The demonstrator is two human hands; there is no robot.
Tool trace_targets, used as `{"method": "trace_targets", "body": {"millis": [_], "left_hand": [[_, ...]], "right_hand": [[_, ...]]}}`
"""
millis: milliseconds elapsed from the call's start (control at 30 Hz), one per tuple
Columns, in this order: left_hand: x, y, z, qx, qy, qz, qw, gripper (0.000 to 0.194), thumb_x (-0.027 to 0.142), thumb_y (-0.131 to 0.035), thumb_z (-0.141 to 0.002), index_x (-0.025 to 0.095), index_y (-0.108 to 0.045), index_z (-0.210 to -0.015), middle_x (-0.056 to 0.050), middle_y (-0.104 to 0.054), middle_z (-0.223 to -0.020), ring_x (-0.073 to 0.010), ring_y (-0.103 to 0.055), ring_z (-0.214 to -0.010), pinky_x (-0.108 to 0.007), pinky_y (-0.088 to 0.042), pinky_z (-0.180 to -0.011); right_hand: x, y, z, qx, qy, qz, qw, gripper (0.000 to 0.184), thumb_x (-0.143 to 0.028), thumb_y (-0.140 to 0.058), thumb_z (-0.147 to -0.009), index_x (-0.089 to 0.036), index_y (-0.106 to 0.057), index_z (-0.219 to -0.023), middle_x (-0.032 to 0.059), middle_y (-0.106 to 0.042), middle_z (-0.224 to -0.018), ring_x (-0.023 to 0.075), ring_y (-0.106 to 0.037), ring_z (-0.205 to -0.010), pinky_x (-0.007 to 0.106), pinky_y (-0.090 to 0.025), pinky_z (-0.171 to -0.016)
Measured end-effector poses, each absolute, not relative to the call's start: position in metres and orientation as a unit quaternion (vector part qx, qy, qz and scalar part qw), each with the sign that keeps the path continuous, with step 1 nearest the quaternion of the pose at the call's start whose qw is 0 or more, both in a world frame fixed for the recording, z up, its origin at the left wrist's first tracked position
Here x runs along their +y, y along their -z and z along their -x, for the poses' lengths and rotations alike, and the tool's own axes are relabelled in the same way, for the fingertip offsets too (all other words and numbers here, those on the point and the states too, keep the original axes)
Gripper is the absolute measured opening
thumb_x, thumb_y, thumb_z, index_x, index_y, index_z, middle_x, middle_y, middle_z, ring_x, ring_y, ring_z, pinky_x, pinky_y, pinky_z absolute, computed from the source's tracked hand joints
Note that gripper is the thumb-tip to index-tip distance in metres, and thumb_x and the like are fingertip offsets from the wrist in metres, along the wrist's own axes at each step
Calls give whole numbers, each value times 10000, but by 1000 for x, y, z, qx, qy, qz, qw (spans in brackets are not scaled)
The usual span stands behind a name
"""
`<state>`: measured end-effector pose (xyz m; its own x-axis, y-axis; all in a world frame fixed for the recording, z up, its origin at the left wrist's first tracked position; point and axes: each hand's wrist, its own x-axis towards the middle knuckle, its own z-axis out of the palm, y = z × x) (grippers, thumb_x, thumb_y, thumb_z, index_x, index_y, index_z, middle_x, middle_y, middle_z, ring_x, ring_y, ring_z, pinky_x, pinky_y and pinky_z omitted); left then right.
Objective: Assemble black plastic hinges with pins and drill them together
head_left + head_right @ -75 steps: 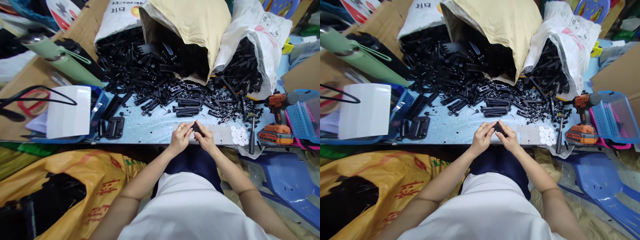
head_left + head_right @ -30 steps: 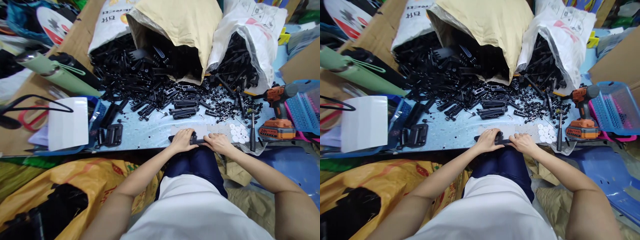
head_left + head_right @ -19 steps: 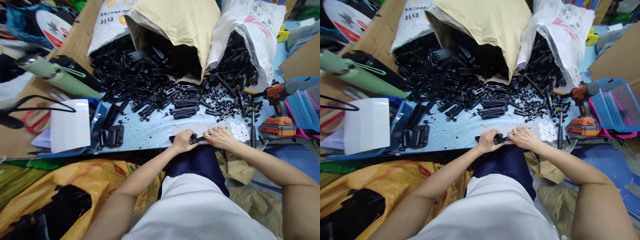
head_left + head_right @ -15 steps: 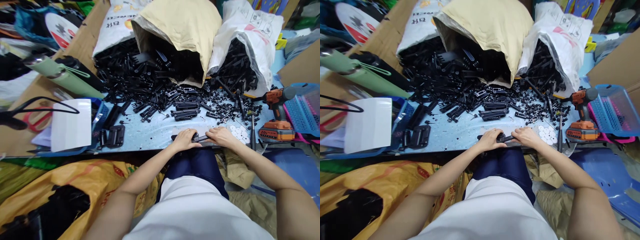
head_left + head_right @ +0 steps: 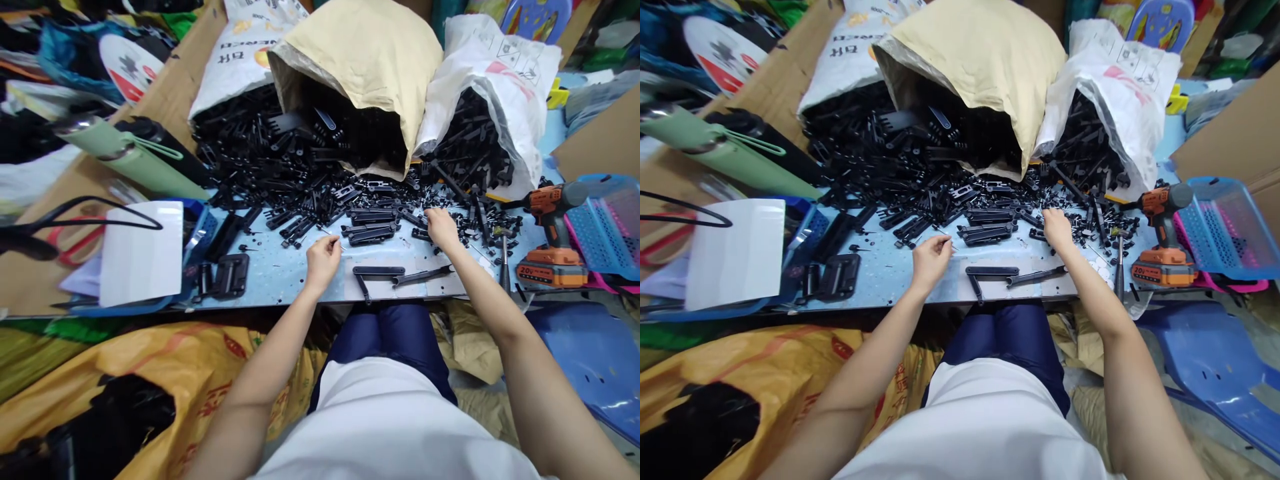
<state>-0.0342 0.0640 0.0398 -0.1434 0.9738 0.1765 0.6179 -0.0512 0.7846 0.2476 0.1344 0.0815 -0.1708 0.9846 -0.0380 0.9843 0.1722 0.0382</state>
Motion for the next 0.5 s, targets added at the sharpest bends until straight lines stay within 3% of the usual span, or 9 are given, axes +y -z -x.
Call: {"method": "trace_targets", "body": {"millis": [133, 333, 500], "left_hand": [[29, -38, 22, 586, -438, -614, 297, 225, 268, -434, -825, 159, -613, -909, -34, -661, -739, -130, -615, -592, -250, -517, -577], [17, -43, 20, 583, -403, -675, 204, 185, 198, -436, -839, 177, -616, -879, -52, -662, -817, -150, -627, -718, -282, -519, -683], [15, -41, 16, 550, -392, -722, 151, 212, 197, -401, -873, 181, -608, -915, -62, -667, -858, -166, -632, -795, -302, -518, -728]], "right_hand": [[162, -79, -247, 806, 2, -586, 85, 369, -93, -348, -831, -148, -631, -1061, 141, -603, -1044, 255, -459, -957, 327, -366, -719], [166, -74, -246, 805, 7, -587, 83, 374, -76, -346, -812, -105, -645, -1034, 174, -594, -1013, 249, -497, -942, 316, -385, -735], [170, -67, -255, 754, 39, -655, 26, 328, -104, -396, -776, -93, -637, -999, 157, -607, -978, 248, -535, -902, 321, -404, -768]]}}
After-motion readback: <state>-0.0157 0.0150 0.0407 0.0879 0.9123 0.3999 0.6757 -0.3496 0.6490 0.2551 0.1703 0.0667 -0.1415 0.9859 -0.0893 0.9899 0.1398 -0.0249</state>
